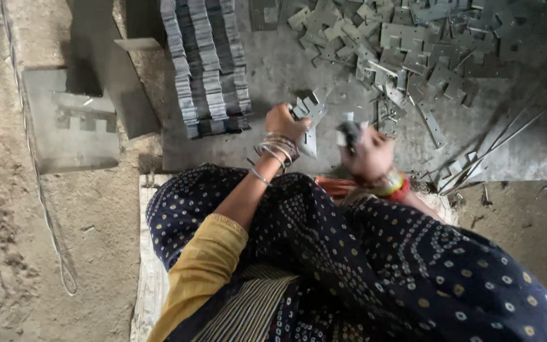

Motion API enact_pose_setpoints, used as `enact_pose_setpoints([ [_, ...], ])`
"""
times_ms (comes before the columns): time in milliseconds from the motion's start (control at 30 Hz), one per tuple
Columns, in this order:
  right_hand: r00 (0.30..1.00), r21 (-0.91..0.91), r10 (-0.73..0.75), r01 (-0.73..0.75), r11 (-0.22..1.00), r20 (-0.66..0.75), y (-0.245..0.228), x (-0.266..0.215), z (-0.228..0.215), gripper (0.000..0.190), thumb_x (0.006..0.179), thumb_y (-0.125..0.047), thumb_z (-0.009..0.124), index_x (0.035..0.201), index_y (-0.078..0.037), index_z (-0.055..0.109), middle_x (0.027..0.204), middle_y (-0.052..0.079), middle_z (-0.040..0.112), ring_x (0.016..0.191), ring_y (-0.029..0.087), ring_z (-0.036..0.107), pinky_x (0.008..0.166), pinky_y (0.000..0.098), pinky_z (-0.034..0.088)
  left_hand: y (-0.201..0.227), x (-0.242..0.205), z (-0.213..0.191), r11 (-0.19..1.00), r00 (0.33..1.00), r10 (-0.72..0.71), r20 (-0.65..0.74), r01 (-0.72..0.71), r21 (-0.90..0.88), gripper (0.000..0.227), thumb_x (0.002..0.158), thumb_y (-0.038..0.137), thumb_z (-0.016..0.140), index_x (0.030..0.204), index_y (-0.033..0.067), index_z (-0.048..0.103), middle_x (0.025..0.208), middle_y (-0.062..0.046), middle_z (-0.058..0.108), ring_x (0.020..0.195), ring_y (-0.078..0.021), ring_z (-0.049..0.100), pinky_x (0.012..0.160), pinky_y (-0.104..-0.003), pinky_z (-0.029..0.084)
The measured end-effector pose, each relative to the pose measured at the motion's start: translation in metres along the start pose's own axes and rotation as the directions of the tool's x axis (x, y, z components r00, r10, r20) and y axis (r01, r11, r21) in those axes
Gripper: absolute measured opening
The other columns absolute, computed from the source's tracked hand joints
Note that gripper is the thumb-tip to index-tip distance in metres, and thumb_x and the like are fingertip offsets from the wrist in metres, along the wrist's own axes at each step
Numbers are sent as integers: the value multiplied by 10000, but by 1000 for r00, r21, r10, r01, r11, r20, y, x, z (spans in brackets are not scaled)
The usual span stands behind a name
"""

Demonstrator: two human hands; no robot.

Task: The person sits on the floor and assembles small metal brackets by inserting pins into pre-drilled holes. They pick up brackets and pins from a pile, align them, and stack the assembled units into neat rows. The person occasionally wipes their hands with a cloth.

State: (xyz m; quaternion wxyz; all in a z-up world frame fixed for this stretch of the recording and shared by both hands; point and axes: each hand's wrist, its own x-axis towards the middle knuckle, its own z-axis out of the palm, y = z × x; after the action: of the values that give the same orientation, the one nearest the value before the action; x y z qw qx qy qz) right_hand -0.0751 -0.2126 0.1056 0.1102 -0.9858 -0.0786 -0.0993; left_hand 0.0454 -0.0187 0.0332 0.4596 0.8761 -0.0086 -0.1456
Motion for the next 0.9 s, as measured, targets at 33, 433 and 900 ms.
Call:
enact_pose_setpoints([
  [33, 997, 12, 19, -20, 1000, 77, -4, 1, 4, 193, 1055, -206, 601, 1176, -61, 641, 865, 128, 706, 486, 207, 575, 396, 363, 461, 1, -2, 0, 1000, 1000, 6, -20, -5, 30, 383, 655, 331, 860, 854, 23, 748, 872, -212, 745, 871, -382, 734, 808, -454, 590],
  [433, 993, -48, -71, 75, 996, 90, -17, 8, -9, 199, 1054, -256, 574, 1084, -67, 632, 785, 116, 706, 536, 257, 634, 454, 408, 501, -7, 12, 8, 989, 995, 83, -55, -75, 128, 378, 663, 327, 833, 767, -14, 710, 814, -253, 708, 838, -424, 712, 768, -482, 584],
  [900, 909, -256, 164, -66, 964, 382, -14, 9, 2, 270, 1076, -284, 532, 1174, -46, 611, 619, 72, 670, 433, 230, 573, 373, 398, 439, 5, 13, -2, 991, 990, 37, -139, -18, 131, 478, 520, 375, 877, 758, -13, 730, 791, -261, 701, 783, -448, 701, 680, -509, 580],
])
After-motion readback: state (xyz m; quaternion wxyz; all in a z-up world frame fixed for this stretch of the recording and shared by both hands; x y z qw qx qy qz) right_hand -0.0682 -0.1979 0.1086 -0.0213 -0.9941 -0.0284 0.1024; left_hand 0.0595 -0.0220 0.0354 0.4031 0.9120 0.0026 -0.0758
